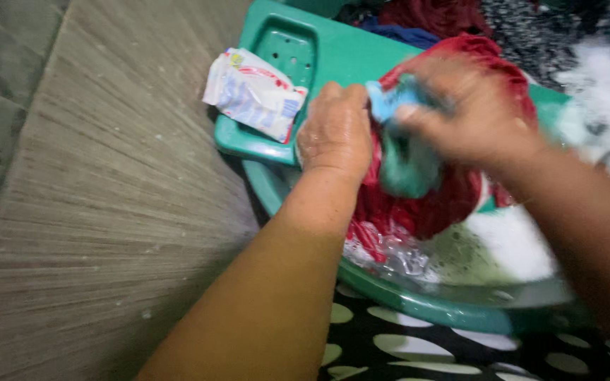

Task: The person hand-washes several pieces of clothing in a green basin filled with soapy water. They scrub a dark patterned garment, a red shirt, and a white cloth using a blue scrub brush and a green washcloth, then rinse their hands under a tap.

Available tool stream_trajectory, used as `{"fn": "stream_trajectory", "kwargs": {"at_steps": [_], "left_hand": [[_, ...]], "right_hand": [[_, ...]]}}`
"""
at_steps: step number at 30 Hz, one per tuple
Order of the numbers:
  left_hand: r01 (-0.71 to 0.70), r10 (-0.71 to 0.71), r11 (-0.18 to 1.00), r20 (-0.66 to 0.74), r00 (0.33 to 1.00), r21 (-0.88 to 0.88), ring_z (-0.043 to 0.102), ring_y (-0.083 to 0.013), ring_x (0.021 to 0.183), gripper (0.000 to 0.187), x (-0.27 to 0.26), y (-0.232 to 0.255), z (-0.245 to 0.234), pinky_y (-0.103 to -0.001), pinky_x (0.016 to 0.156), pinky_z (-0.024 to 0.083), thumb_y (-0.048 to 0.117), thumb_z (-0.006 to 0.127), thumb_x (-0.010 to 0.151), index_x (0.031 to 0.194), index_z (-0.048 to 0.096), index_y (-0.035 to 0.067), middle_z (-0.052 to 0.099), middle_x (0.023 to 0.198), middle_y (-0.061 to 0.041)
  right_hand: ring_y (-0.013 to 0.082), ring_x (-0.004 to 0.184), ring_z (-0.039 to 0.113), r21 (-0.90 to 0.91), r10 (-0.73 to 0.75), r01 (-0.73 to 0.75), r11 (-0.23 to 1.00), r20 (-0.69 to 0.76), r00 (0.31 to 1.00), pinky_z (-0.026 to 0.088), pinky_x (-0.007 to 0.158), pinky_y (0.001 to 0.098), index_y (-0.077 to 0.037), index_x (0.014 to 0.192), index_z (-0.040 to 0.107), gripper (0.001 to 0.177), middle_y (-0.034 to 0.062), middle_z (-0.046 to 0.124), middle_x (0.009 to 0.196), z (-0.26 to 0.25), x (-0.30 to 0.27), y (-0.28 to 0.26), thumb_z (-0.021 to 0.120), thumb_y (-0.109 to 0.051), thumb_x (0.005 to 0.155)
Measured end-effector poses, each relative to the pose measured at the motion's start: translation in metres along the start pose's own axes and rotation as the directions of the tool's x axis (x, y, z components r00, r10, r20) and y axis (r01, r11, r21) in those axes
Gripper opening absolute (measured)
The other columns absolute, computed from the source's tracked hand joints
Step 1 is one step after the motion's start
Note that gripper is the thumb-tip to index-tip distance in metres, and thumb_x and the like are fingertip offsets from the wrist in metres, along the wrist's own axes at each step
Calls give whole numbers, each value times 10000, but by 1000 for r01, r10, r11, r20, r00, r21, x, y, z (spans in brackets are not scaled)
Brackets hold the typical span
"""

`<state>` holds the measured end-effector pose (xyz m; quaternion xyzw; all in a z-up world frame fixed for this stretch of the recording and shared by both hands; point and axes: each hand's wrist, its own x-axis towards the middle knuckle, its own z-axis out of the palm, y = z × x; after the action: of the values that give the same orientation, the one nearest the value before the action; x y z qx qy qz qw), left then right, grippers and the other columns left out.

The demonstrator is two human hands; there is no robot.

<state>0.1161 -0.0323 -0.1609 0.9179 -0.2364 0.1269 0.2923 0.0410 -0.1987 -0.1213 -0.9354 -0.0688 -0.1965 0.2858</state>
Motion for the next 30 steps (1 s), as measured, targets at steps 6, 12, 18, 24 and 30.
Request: {"fn": "stream_trajectory", "kwargs": {"at_steps": [6, 12, 18, 24, 30], "left_hand": [[22, -26, 999, 100, 995, 42, 656, -357, 1038, 95, 9, -18, -4, -509, 829, 535, 196, 650, 907, 988, 699, 188, 647, 1082, -116], [66, -67, 998, 141, 988, 12, 656, -363, 1013, 110, 14, -14, -6, -507, 839, 529, 235, 678, 878, 969, 724, 193, 664, 1054, -123], [77, -72, 997, 158, 985, -28, 657, -373, 988, 130, 13, -18, -13, -500, 821, 531, 273, 708, 857, 954, 745, 194, 665, 1037, -135], [83, -82, 997, 212, 974, 6, 660, -365, 1014, 106, 16, -21, -12, -487, 846, 536, 231, 678, 872, 942, 742, 185, 676, 1057, -133], [85, -81, 996, 194, 978, -15, 660, -369, 1008, 118, 16, -18, -15, -492, 845, 535, 236, 679, 873, 960, 738, 181, 673, 1064, -137]], "right_hand": [[369, 1109, 647, -326, -146, 99, 940, -124, 981, 540, 940, 438, -161, 1167, 767, 345, 199, 701, 1272, 64, -27, 38, 717, -53, 843], [342, 1031, 670, -570, 98, -190, 799, -188, 977, 555, 958, 467, -95, 1037, 785, 77, 167, 707, 1103, 9, -40, 133, 803, -163, 1008], [336, 1038, 637, -149, -182, 143, 978, -294, 938, 518, 928, 437, -62, 1004, 695, 103, 150, 678, 1121, 66, 0, 92, 789, -45, 966], [394, 1036, 638, -420, -144, 73, 904, -140, 980, 526, 936, 482, -94, 956, 773, 123, 178, 690, 1089, 46, 0, 127, 802, -61, 841], [376, 830, 654, -487, 95, -217, 846, -263, 960, 540, 747, 477, -53, 937, 759, 93, 238, 676, 927, 18, 0, 159, 785, -141, 918]]}}
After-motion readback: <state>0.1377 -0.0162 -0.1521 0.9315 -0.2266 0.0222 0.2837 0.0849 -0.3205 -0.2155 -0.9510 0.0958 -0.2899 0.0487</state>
